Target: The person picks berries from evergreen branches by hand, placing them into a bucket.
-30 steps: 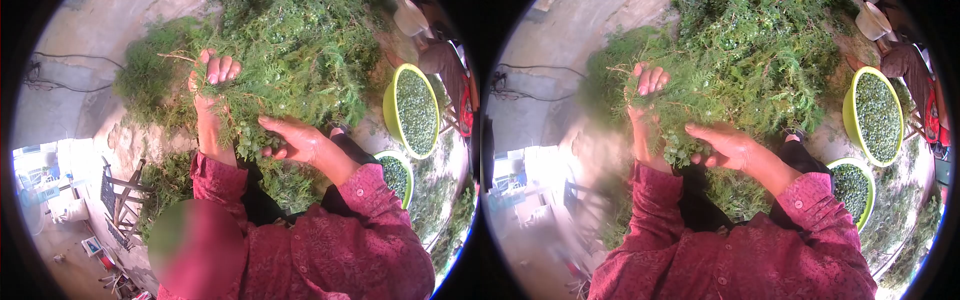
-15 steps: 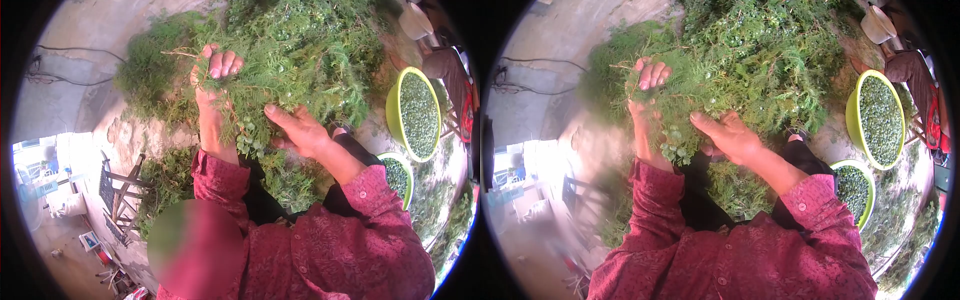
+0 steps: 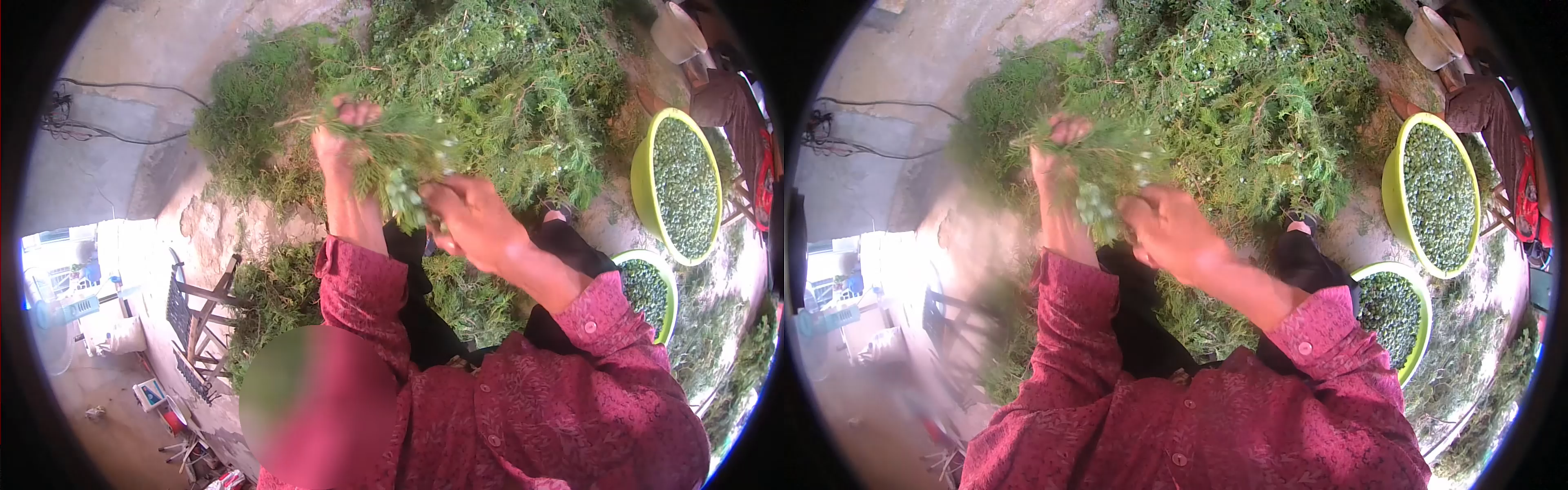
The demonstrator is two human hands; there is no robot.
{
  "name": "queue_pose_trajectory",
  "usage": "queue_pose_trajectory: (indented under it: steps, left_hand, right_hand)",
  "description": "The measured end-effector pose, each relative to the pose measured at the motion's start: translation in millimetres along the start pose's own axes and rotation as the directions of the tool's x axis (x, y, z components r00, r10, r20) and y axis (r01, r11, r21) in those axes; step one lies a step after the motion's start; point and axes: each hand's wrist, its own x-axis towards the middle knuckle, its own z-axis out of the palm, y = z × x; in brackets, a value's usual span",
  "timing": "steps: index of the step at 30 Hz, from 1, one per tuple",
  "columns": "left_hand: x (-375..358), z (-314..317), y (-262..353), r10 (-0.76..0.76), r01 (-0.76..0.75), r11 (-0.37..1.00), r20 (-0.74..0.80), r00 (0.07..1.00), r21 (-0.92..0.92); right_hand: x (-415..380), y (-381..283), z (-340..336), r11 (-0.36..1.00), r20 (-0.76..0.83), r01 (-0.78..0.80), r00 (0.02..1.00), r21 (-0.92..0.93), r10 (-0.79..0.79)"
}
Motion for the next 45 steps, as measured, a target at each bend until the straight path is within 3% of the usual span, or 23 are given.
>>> queue_pose_trajectory:
  steps: [1, 2, 3, 5, 6, 8, 9, 11, 13, 14, 18, 21, 23, 24, 26, 27, 29, 30, 32, 33, 35, 43, 45]
  left_hand:
    - [12.7, 50.2, 5.0, 0.134, 0.143, 0.89, -0.547, 0.826, 0.434]
    - [21.5, 76.9, 5.8, 0.472, 0.474, 0.625, -0.785, 0.402, 0.62]
    - [22.9, 64.0, 14.5, 0.476, 0.466, 0.629, -0.782, 0.402, 0.622]
    - [13.9, 26.3, 42.9, 0.421, 0.235, 0.77, -0.75, 0.51, 0.593]
    - [4.6, 25.4, 40.5, 0.414, 0.254, 0.77, -0.761, 0.5, 0.586]
    - [6.5, 23.6, 36.1, 0.386, 0.051, 0.756, -0.508, 0.77, 0.652]
    - [8.5, 17.3, 36.2, 0.387, 0.04, 0.761, -0.501, 0.774, 0.648]
    - [9.6, 3.6, 36.5, 0.175, -0.101, 0.962, -0.286, 0.942, 0.254]
    - [11.4, 15.3, 31.8, 0.188, -0.081, 0.947, -0.333, 0.924, 0.31]
    - [12.3, 19.8, 31.2, 0.211, -0.064, 0.927, -0.373, 0.903, 0.369]
    - [11.1, 18.5, 38.3, 0.161, -0.037, 0.937, -0.337, 0.928, 0.347]
    - [14.9, 23.4, 36.1, 0.201, -0.056, 0.939, -0.411, 0.889, 0.338]
    - [22.1, 20.2, 42.6, -0.072, 0.16, 0.953, -0.32, 0.945, 0.257]
    - [24.8, 33.1, 40.5, -0.07, 0.157, 0.953, -0.319, 0.945, 0.258]
    - [29.8, 72.6, 22.9, 0.061, 0.475, 0.713, -0.72, 0.691, 0.516]
    - [28.4, 76.3, 14.0, 0.056, 0.472, 0.715, -0.715, 0.697, 0.516]
    - [27.1, 82.1, -5.6, -0.079, 0.598, 0.517, -0.662, 0.745, 0.612]
    - [26.1, 91.1, -17.7, -0.087, 0.594, 0.52, -0.654, 0.751, 0.613]
    - [25.1, 110.6, -40.4, -0.22, 0.595, 0.357, -0.554, 0.803, 0.72]
    - [23.3, 109.5, -49.5, -0.303, 0.603, 0.443, -0.522, 0.797, 0.663]
    - [17.1, 100.5, -62.0, -0.322, 0.589, 0.309, -0.5, 0.804, 0.747]
    - [14.3, 96.8, -72.0, -0.367, 0.566, 0.036, -0.516, 0.774, 0.824]
    - [17.4, 100.8, -73.0, -0.362, 0.551, -0.015, -0.519, 0.774, 0.834]
  right_hand:
    - [-10.6, 5.7, -2.2, 0.995, 0.092, 0.081, 0.993, -0.057, -0.076]
    - [-24.5, 13.4, -4.1, 0.979, 0.191, 0.17, 0.971, -0.113, -0.146]
    - [-29.5, 27.6, -4.1, 1.0, 0.259, 0.012, 0.966, 0.009, -0.014]
    - [-21.5, 31.1, -12.2, 0.909, 0.368, -0.354, 0.893, 0.218, 0.26]
    - [-15.7, 25.6, -22.2, 0.859, 0.482, -0.411, 0.844, 0.303, 0.234]
    - [-6.6, 18.0, -28.3, 0.843, 0.478, -0.39, 0.858, 0.37, 0.187]
    - [-3.8, 16.9, -31.3, 0.81, 0.463, -0.367, 0.876, 0.458, 0.135]
    - [2.1, 23.8, -36.3, 0.792, 0.508, -0.36, 0.858, 0.493, 0.073]
    - [2.9, 22.3, -31.5, 0.721, 0.433, -0.41, 0.886, 0.558, 0.169]
    - [4.0, 24.8, -36.4, 0.723, 0.477, -0.362, 0.877, 0.588, 0.051]
    - [6.3, 21.6, -40.3, 0.636, 0.423, -0.358, 0.904, 0.683, 0.054]
    - [6.9, 17.1, -37.7, 0.631, 0.42, -0.346, 0.907, 0.694, 0.035]
    - [10.8, 16.1, -39.2, 0.625, 0.39, -0.341, 0.919, 0.702, 0.062]
    - [12.9, 15.6, -41.3, 0.616, 0.355, -0.331, 0.931, 0.715, 0.088]
    - [19.5, 11.2, -51.5, 0.604, 0.305, -0.247, 0.952, 0.758, 0.006]
    - [22.3, 7.9, -58.1, 0.58, 0.249, -0.163, 0.966, 0.798, -0.071]
    - [22.3, -5.0, -67.0, 0.564, 0.209, -0.113, 0.972, 0.818, -0.108]
    - [21.8, -10.5, -69.6, 0.558, 0.145, -0.059, 0.983, 0.828, -0.112]
    - [24.8, -13.1, -76.0, 0.544, 0.095, -0.012, 0.988, 0.839, -0.125]
    - [25.0, -14.1, -75.0, 0.544, 0.092, -0.007, 0.987, 0.839, -0.129]
    - [25.3, -15.1, -69.6, 0.594, -0.14, 0.124, 0.99, 0.795, -0.02]
    - [19.4, -14.6, -69.8, 0.604, -0.123, 0.081, 0.992, 0.793, 0.028]
    - [17.1, -16.8, -68.0, 0.631, -0.193, 0.093, 0.977, 0.77, 0.092]
